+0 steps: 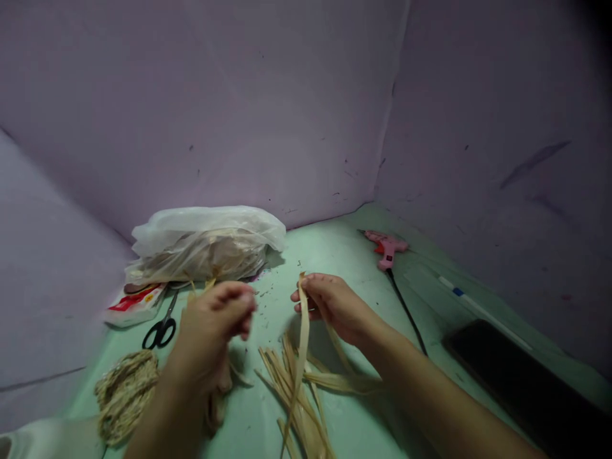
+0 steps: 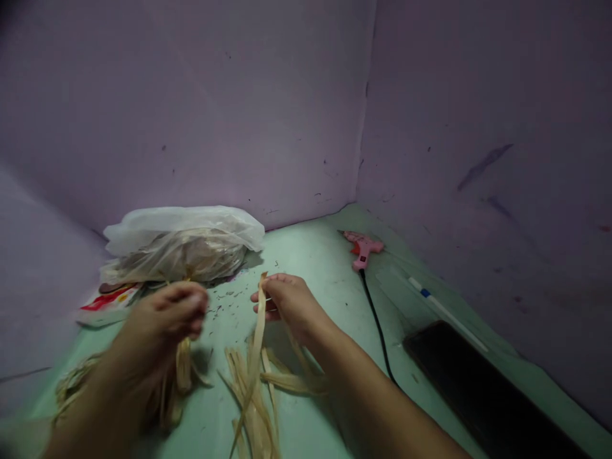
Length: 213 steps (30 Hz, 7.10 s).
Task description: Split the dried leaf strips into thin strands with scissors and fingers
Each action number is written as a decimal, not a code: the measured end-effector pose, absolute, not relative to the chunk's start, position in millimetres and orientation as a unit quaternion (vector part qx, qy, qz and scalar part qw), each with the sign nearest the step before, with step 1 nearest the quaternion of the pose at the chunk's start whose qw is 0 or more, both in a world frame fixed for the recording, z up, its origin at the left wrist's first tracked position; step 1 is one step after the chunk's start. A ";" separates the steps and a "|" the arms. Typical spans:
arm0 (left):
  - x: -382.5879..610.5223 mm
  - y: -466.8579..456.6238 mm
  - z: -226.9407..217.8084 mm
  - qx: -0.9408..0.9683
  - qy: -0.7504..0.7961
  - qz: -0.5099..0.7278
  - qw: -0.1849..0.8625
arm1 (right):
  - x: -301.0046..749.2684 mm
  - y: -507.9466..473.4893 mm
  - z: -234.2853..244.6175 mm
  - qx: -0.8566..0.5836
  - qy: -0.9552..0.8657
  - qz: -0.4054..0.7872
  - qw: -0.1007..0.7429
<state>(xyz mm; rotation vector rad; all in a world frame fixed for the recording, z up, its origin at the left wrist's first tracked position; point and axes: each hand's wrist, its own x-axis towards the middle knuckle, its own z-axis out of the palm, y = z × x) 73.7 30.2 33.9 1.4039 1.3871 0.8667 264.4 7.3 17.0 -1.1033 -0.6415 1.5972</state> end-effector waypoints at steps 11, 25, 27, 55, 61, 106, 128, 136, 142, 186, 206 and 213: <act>132.2 -5.0 -12.7 0.857 0.466 -0.054 0.211 | 292.7 4.3 34.8 -0.390 -0.265 0.706 0.528; 125.1 -12.0 0.2 0.916 0.320 -0.071 0.230 | 297.6 4.8 34.2 -0.393 -0.287 0.689 0.537; 122.3 -8.6 7.1 0.909 0.333 -0.045 0.246 | 296.2 3.3 34.5 -0.385 -0.307 0.699 0.518; 99.5 24.4 29.0 0.654 0.476 0.326 0.490 | 239.8 -5.4 14.0 -0.448 -0.474 0.634 0.415; 99.2 20.7 34.9 0.668 0.457 0.298 0.505 | 236.5 -6.2 17.6 -0.488 -0.460 0.610 0.421; 92.7 9.5 29.4 0.928 0.288 0.234 -0.044 | 251.8 -4.7 15.0 -0.440 -0.474 0.686 0.334; 48.0 10.3 82.8 0.825 0.515 0.101 0.208 | 263.4 -2.5 29.3 -0.459 -0.297 0.650 0.528; 55.7 10.5 43.1 0.830 0.491 -0.040 0.263 | 273.7 1.6 30.9 -0.391 -0.198 0.741 0.509; 71.4 9.7 13.6 0.861 0.460 -0.068 0.208 | 280.3 2.9 33.2 -0.341 -0.195 0.786 0.477; 44.8 29.3 39.2 0.753 0.470 0.085 0.452 | 269.5 -3.9 22.2 -0.462 -0.438 0.701 0.321; 85.5 13.3 35.8 0.820 0.365 0.357 0.260 | 249.4 -2.8 10.8 -0.397 -0.369 0.750 0.379; 78.5 13.0 32.7 0.917 0.269 0.253 0.152 | 251.0 -4.2 9.1 -0.380 -0.366 0.786 0.323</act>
